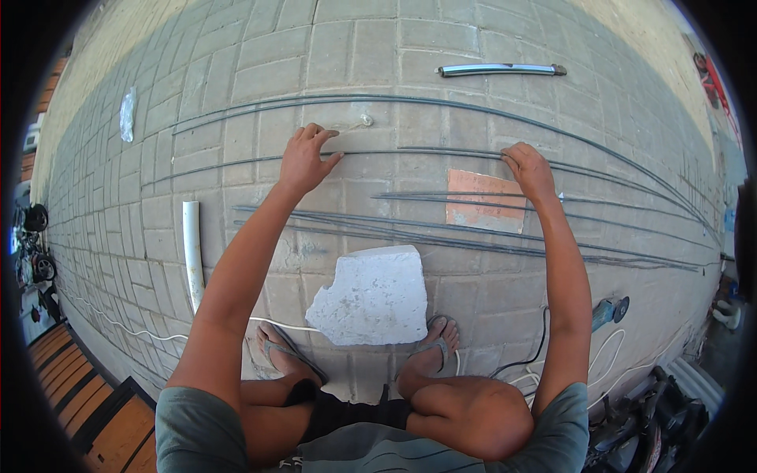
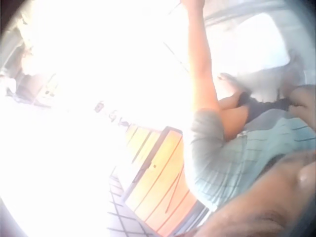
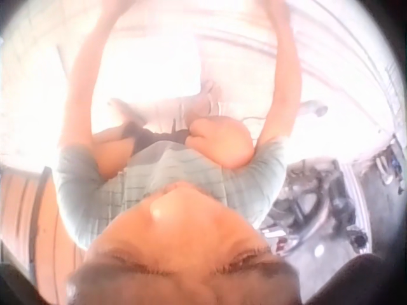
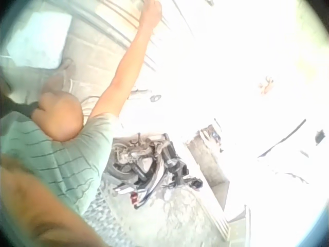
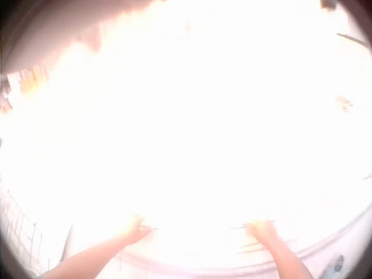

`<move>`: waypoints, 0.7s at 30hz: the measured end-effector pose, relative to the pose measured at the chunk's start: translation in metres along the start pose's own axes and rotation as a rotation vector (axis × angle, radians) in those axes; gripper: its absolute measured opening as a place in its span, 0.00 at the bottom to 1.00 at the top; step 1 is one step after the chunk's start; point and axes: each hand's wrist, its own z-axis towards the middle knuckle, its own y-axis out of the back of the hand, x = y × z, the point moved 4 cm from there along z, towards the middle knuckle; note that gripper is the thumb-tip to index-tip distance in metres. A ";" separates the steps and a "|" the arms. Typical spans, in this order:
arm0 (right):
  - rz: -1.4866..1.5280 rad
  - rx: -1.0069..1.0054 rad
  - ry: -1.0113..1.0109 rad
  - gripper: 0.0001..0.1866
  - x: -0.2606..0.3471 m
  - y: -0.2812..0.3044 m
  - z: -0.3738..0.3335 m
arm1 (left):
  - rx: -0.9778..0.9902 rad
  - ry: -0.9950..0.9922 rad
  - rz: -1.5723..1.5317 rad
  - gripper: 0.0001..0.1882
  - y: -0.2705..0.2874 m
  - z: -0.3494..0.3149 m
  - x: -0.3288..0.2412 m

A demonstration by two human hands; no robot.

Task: The person measures long metal rods using a tape measure, marks a spot with a marker, and holds the rods together by hand on a paved outdoor surface.

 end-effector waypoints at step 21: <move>0.053 0.094 -0.064 0.33 0.033 0.043 -0.032 | 0.115 -0.555 0.014 0.21 -0.017 0.016 -0.231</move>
